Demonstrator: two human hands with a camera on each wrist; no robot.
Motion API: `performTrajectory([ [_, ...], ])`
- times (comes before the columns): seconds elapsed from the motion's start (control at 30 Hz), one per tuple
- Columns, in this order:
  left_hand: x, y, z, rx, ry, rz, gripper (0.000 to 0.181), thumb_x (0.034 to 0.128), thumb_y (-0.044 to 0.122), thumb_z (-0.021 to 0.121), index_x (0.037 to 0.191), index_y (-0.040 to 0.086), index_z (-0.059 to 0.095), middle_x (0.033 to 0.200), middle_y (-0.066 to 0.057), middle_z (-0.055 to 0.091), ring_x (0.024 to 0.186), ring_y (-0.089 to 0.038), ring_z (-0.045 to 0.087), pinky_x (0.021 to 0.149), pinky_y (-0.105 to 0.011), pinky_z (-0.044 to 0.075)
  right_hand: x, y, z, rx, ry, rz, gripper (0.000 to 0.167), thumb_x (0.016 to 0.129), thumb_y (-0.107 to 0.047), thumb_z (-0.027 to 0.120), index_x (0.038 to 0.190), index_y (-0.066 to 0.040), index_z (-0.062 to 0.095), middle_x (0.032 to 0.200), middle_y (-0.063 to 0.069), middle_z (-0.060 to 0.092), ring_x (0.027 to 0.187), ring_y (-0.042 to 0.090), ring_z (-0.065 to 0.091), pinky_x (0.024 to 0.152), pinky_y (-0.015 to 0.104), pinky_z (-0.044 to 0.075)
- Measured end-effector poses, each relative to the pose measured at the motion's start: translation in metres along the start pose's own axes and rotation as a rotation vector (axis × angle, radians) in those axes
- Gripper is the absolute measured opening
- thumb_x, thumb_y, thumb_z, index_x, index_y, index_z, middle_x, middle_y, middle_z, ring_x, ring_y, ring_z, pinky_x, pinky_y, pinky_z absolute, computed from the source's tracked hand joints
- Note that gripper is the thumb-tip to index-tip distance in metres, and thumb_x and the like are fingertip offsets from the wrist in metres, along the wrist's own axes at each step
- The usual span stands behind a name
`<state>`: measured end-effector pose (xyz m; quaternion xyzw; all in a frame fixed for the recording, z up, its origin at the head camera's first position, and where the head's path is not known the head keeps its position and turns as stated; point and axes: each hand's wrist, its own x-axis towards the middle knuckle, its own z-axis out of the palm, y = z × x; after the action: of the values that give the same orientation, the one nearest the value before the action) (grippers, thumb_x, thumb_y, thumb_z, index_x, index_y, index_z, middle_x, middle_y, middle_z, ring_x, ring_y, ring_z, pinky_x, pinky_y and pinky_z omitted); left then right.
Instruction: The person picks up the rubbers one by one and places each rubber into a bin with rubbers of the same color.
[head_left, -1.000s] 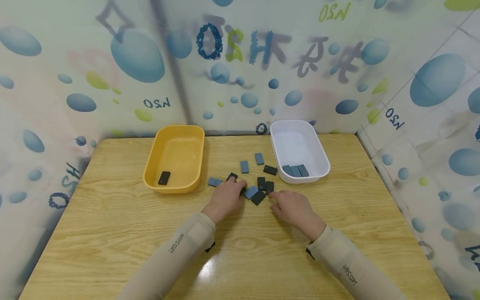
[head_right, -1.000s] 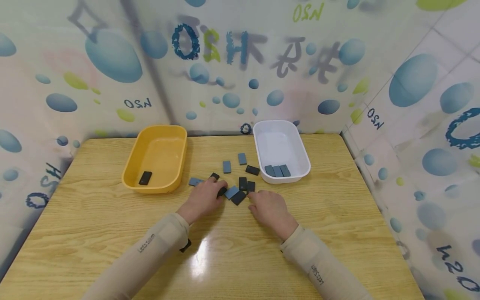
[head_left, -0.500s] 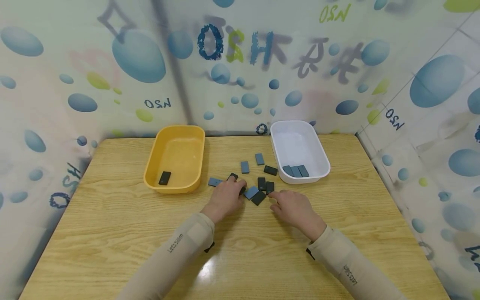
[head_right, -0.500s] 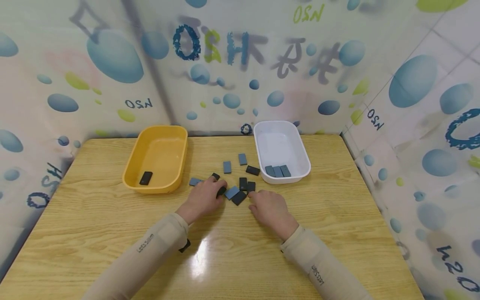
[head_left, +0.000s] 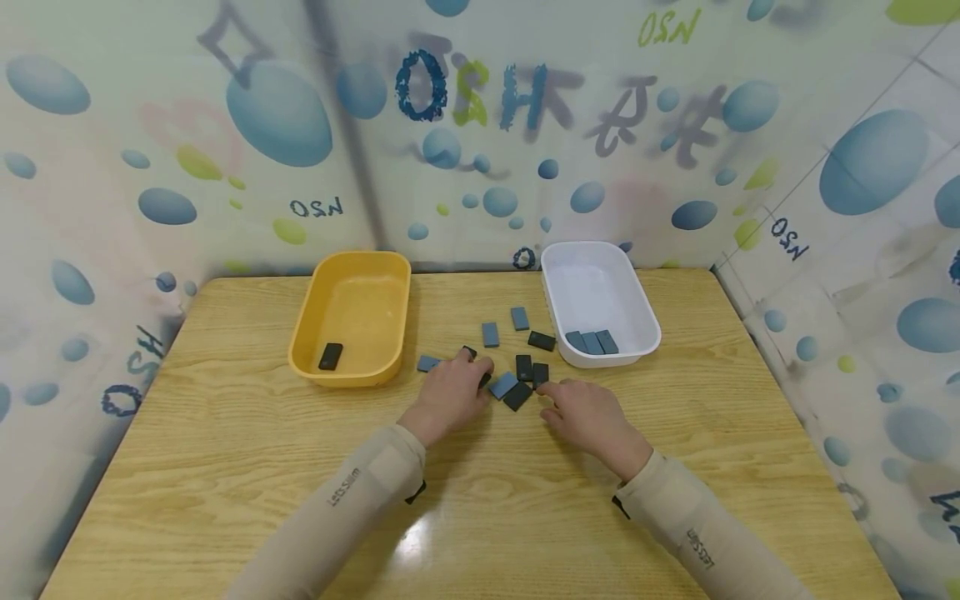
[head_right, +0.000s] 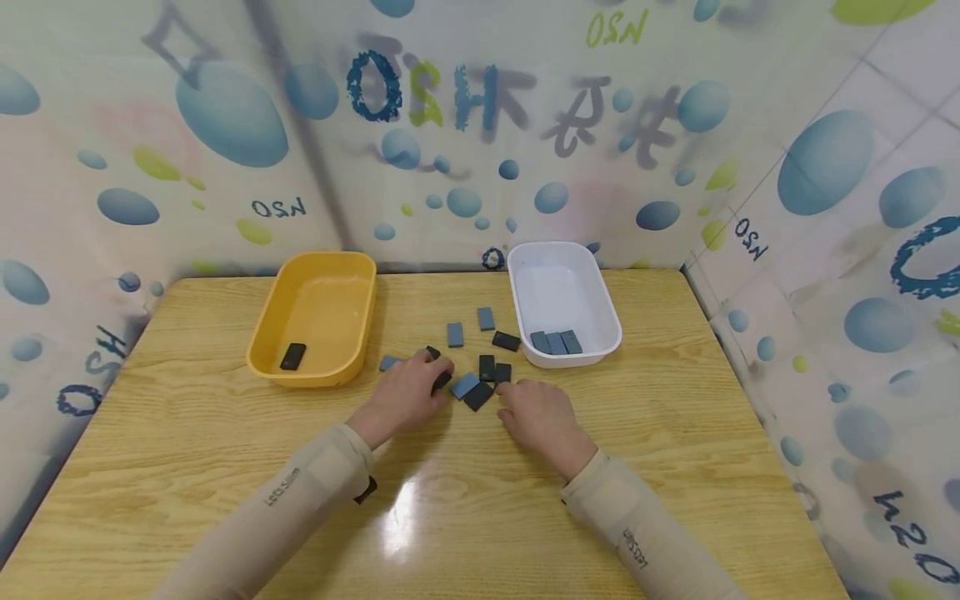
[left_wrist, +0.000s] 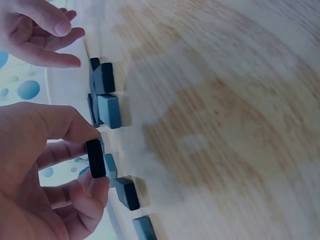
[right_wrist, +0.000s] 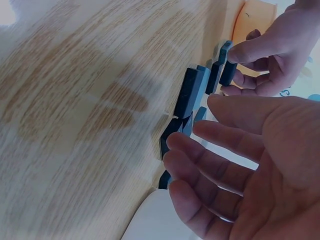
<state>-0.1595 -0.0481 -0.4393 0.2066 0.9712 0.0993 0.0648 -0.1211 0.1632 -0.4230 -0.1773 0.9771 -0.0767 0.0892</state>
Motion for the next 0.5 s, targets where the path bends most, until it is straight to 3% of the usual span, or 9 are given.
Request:
performTrajectory([
  [0.5, -0.006, 0.009, -0.015, 0.019, -0.004, 0.024, 0.031, 0.0863, 0.023, 0.069, 0.117, 0.022, 0.065, 0.111, -0.009, 0.063, 0.074, -0.021, 0.059, 0.063, -0.036, 0.052, 0.000, 0.000, 0.000, 0.000, 0.009, -0.018, 0.029, 0.090, -0.026, 0.068, 0.116, -0.014, 0.068, 0.092, 0.005, 0.071, 0.077, 0.019, 0.067, 0.063, 0.036, 0.053],
])
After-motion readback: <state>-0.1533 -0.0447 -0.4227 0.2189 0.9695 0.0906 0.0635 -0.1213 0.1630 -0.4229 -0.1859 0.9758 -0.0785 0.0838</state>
